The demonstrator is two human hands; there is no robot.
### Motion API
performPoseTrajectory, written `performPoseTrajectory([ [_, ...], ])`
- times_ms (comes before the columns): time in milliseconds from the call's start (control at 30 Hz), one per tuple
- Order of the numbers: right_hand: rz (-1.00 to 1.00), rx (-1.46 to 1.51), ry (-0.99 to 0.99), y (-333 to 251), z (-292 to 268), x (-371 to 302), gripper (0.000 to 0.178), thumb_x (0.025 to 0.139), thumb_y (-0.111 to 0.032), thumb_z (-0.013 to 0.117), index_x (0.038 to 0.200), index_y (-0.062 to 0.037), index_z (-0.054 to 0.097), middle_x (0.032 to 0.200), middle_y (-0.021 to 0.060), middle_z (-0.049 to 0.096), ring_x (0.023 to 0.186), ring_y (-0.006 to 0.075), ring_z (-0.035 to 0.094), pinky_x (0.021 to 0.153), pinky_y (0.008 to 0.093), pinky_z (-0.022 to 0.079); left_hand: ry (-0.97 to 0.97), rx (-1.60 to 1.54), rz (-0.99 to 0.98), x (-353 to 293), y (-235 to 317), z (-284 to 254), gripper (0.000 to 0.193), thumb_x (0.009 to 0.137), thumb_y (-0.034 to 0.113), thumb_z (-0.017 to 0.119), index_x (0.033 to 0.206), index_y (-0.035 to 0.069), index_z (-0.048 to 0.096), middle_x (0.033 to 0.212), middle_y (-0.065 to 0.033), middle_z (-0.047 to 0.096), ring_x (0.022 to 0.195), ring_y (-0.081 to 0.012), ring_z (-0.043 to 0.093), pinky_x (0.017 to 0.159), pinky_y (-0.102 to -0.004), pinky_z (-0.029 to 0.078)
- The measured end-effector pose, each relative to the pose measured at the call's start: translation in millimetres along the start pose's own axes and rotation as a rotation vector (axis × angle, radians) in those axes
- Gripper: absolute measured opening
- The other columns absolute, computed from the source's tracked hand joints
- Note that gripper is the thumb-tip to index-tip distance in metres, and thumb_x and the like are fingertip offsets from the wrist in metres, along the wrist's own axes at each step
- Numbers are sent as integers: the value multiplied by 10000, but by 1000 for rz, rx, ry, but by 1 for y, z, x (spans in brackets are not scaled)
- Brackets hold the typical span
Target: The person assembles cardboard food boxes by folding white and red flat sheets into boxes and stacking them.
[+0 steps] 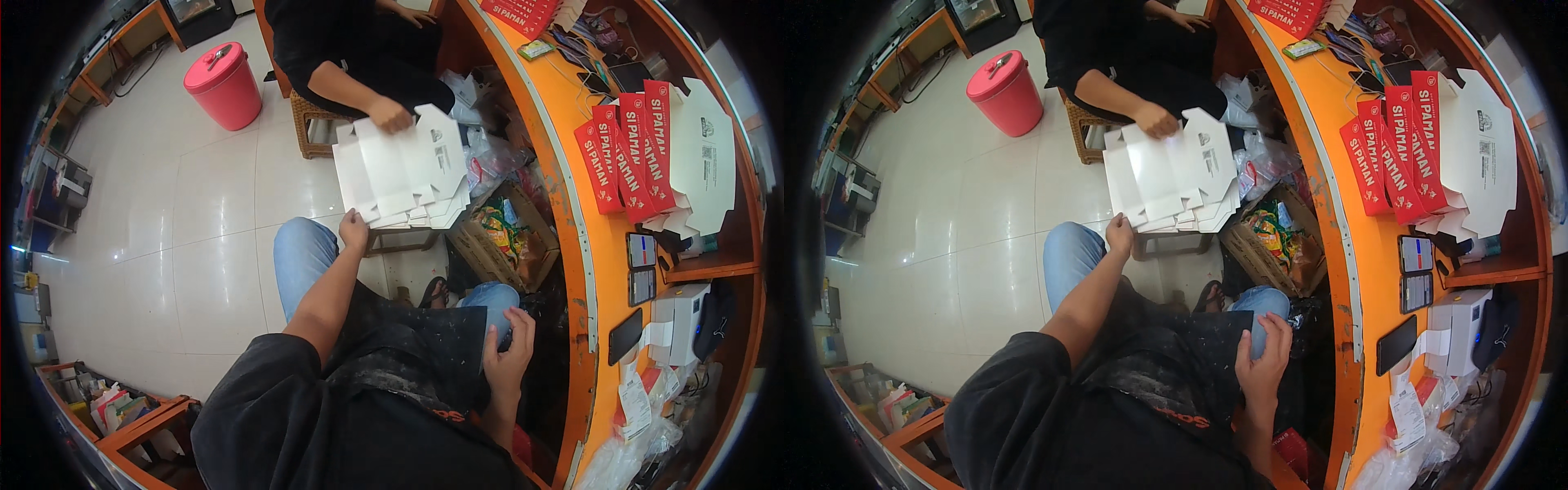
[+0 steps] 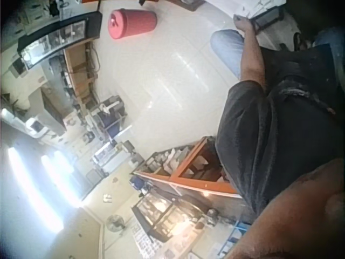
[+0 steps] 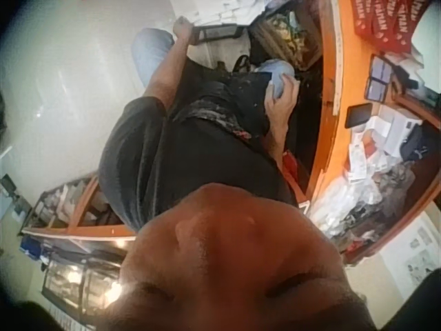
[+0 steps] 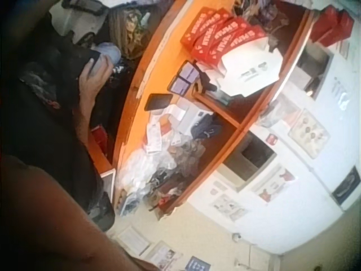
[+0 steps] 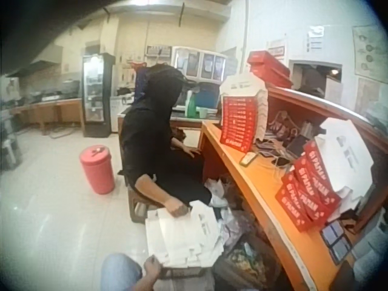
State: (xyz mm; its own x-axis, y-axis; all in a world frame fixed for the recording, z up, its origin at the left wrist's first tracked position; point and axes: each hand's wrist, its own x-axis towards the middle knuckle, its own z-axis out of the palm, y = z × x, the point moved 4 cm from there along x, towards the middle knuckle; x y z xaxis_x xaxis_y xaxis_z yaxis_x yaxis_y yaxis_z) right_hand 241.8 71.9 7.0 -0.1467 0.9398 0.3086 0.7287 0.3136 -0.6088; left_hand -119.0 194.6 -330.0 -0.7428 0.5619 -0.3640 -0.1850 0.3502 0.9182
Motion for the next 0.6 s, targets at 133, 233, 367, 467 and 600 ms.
performPoseTrajectory([
  [133, -25, -18, -9, 0, -1, -2, 316, 842, -12, 664, 1149, 24, 599, 1200, 218, 559, 1120, 380, 572, 985, 448, 444, -114, -200, -76, 19, -20, -5, 403, 946, 113, 612, 1305, -69, 584, 1153, -187, 696, 1000, -234, 687, 876, -320, 540],
  [233, 5, 7, -20, 1, -1, -3, 312, 844, -17, 666, 1147, 23, 603, 1205, 215, 559, 1123, 378, 572, 983, 447, 447, -57, 85, 64, 29, -20, -10, 486, 901, 138, 676, 1331, -62, 566, 1082, -191, 712, 911, -252, 696, 849, -341, 550],
  [367, 22, -18, -17, 2, -1, -4, 308, 845, -23, 669, 1143, 23, 605, 1205, 212, 560, 1119, 376, 573, 979, 447, 450, 60, 552, 129, 3, 20, 0, 596, 820, 224, 749, 1306, -56, 548, 1206, -220, 624, 1066, -353, 611, 950, -417, 512],
  [467, 17, -15, -17, 3, -1, -4, 309, 841, -24, 672, 1140, 21, 607, 1203, 210, 561, 1118, 378, 573, 979, 448, 450, 217, 813, 67, -11, 44, -10, 591, 796, 236, 763, 1273, -31, 537, 1292, -217, 539, 1186, -403, 515, 1009, -451, 475],
  [600, -13, -30, -13, 3, 0, -5, 305, 835, -22, 675, 1131, 17, 612, 1200, 208, 562, 1122, 381, 568, 981, 449, 448, 168, 802, 51, -9, 36, -16, 598, 789, 225, 785, 1261, -24, 514, 1319, -209, 517, 1209, -403, 501, 1004, -457, 479],
])
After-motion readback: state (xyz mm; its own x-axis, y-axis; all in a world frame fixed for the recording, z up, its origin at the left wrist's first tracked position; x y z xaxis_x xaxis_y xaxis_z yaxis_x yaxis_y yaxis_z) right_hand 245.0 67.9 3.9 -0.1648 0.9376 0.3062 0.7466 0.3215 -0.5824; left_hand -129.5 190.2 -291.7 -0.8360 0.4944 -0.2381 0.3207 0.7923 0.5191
